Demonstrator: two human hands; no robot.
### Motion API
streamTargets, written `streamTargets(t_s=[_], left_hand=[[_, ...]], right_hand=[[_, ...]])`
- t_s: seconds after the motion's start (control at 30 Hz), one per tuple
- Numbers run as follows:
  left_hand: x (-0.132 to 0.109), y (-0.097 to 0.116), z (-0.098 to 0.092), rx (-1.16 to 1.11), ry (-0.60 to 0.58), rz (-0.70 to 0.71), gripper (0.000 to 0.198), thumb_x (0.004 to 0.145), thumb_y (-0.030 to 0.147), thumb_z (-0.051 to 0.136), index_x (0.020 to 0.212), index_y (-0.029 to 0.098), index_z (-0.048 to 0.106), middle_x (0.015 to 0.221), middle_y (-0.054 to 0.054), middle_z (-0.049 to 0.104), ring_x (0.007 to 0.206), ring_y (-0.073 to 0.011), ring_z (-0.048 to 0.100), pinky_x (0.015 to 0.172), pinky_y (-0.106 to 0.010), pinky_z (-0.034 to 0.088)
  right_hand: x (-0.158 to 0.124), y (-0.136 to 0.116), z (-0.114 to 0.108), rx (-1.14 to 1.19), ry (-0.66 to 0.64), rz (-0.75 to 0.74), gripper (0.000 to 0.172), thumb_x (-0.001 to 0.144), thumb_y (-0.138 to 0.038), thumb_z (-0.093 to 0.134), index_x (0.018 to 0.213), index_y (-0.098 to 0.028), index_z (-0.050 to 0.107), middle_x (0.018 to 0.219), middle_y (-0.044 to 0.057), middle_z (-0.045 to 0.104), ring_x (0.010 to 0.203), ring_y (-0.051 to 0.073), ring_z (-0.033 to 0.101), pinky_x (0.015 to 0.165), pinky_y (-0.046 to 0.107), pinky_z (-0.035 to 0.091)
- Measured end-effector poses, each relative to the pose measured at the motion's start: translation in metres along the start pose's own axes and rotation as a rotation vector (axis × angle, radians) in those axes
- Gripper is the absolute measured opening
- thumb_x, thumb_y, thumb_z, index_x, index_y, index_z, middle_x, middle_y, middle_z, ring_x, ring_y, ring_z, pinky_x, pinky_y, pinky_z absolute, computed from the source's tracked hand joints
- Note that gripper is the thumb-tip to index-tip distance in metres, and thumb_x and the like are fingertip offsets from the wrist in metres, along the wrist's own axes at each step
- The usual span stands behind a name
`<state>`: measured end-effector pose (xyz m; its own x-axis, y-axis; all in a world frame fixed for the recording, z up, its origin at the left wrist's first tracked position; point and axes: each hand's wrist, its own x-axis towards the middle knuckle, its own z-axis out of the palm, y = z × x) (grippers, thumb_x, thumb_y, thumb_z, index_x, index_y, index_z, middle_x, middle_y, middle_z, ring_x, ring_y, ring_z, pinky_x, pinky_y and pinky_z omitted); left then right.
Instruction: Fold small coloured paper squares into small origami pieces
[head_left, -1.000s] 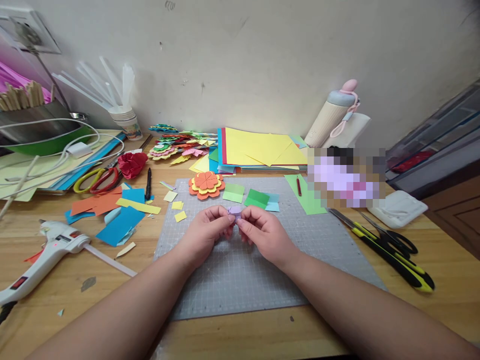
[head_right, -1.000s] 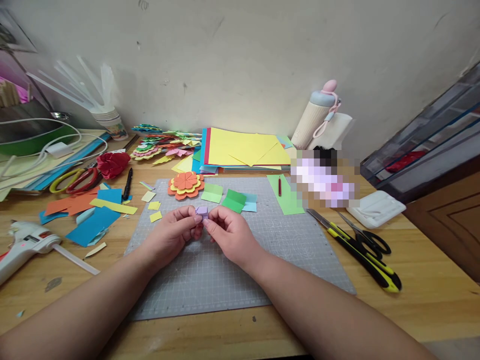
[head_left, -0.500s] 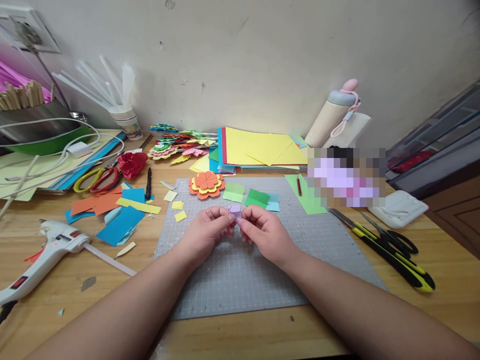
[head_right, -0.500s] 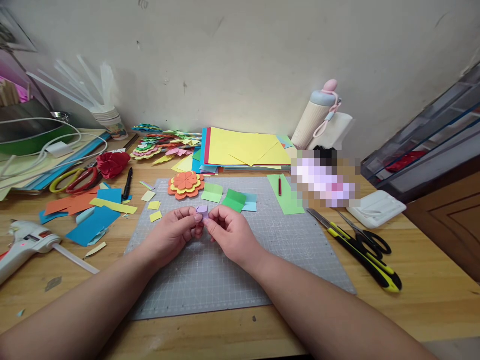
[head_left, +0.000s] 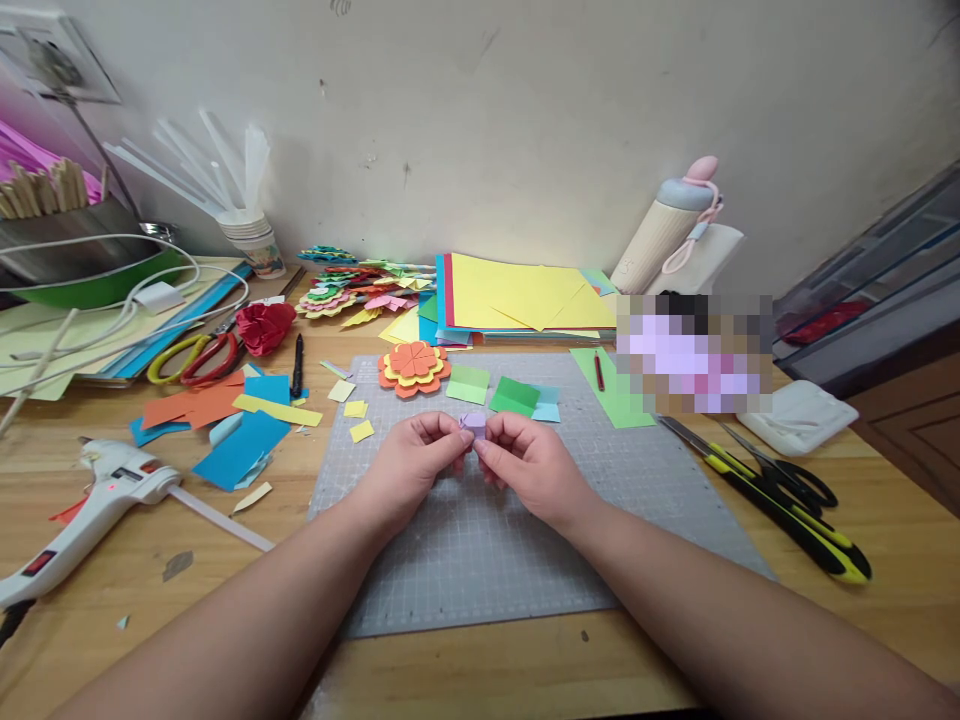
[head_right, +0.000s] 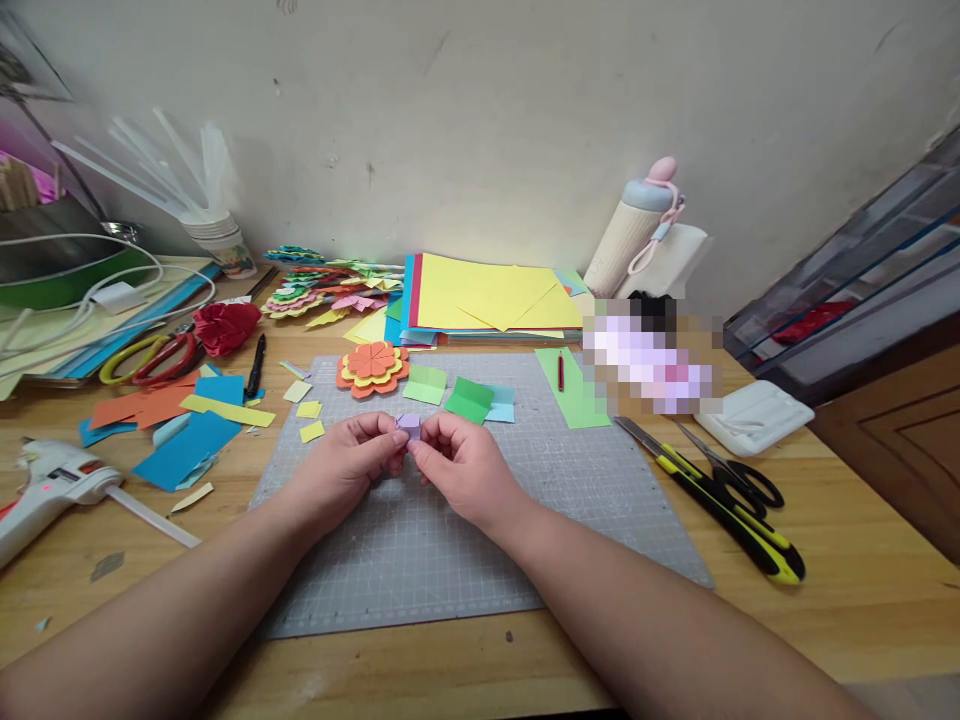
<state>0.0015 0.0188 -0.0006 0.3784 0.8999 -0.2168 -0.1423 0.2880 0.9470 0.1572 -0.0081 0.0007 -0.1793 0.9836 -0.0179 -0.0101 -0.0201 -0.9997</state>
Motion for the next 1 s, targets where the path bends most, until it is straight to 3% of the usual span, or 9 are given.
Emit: streamTargets(t_s=[0.37, 0.63, 1.0], left_hand=[[-0.0015, -0.0006, 0.0019, -0.01, -0.033, -0.003, 0.025, 0.072, 0.032, 0.071, 0.063, 0.016, 0.056, 0.052, 0.003, 0.055, 0.051, -0.0096, 0.048, 0.055, -0.023, 0.035], [-0.0001, -0.0002, 0.0023, -0.1, -0.153, -0.003, 0.025, 0.08, 0.042, 0.06, 0.074, 0.018, 0.056, 0.068, 0.0, 0.058, 0.062, -0.0129, 0.054, 0.065, -0.028, 0.045], [-0.004, 0.0033, 0.0021, 0.128, -0.134, 0.075, 0.029, 0.081, 0.032, 0.059, 0.059, 0.017, 0.05, 0.052, 0.005, 0.046, 0.05, -0.0085, 0.039, 0.051, -0.023, 0.029]], right_hand=[[-0.0024, -0.0031, 0.0025, 0.099, 0.035, 0.087, 0.026, 0.074, -0.034, 0.066, 0.064, -0.019, 0.046, 0.049, -0.006, 0.053, 0.042, 0.007, 0.047, 0.043, 0.021, 0.036], [0.0002, 0.0032, 0.0019, 0.33, 0.043, 0.124, 0.028, 0.073, -0.034, 0.068, 0.063, -0.019, 0.046, 0.047, -0.006, 0.054, 0.041, 0.007, 0.046, 0.04, 0.019, 0.032], [0.0017, 0.0056, 0.0018, 0.421, -0.048, 0.183, 0.031, 0.074, -0.033, 0.069, 0.06, -0.018, 0.046, 0.05, -0.006, 0.052, 0.041, 0.006, 0.045, 0.039, 0.018, 0.03]])
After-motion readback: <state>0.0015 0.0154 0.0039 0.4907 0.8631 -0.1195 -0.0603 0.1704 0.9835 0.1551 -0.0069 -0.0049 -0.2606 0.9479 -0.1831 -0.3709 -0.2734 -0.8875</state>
